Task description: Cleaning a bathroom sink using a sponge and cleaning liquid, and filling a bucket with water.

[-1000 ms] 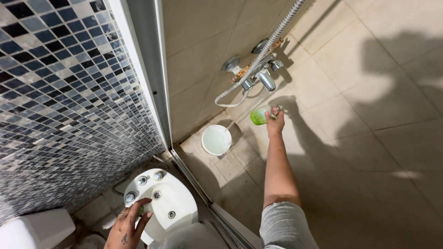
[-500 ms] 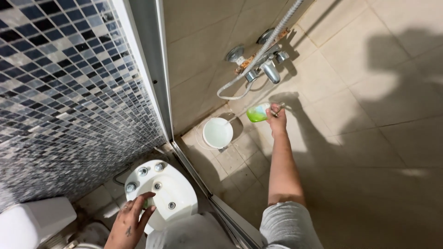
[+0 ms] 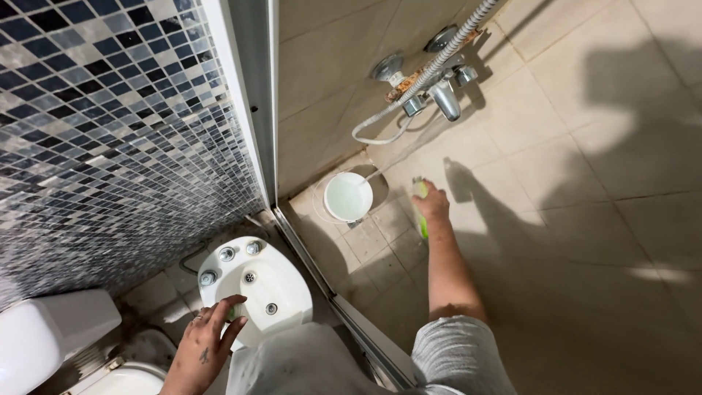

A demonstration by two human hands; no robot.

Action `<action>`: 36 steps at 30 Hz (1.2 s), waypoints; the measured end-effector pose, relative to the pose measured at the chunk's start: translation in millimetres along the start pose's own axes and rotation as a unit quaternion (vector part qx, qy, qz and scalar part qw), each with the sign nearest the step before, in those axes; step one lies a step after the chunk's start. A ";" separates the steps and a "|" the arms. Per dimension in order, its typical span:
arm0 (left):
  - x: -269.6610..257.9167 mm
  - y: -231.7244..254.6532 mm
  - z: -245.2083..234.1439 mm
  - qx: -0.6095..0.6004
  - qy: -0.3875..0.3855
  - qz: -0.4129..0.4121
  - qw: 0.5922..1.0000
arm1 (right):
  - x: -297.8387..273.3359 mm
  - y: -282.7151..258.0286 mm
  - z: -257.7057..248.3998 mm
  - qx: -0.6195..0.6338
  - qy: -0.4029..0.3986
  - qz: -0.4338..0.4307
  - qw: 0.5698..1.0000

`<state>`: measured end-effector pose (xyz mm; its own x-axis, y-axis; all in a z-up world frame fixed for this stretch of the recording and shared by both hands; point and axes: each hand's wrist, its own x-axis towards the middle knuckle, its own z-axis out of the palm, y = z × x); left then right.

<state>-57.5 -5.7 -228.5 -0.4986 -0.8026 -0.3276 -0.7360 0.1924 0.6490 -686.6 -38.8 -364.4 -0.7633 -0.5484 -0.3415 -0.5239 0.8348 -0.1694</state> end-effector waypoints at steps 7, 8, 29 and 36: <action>0.4 3.6 -5.7 -0.003 -0.007 -0.018 1.000 | -14.2 22.5 48.2 -0.147 -0.164 -0.008 0.975; 1.3 4.2 -6.5 -0.002 -0.011 -0.016 1.000 | -17.2 22.9 51.6 -0.139 -0.181 -0.001 0.974; 5.8 -2.1 8.5 0.008 -0.024 -0.016 1.000 | -36.6 -47.2 10.9 -0.325 -0.237 0.031 0.915; 6.7 6.1 8.1 -0.007 -0.019 0.004 1.000 | -27.7 -72.1 -13.2 -0.369 -0.223 -0.004 0.902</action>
<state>-69.0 -5.4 -232.3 -0.5214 -0.7791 -0.3479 -0.7253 0.1899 0.6618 -632.7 -84.5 -330.5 -0.6159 -0.3425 -0.7095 -0.7640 0.4797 0.4316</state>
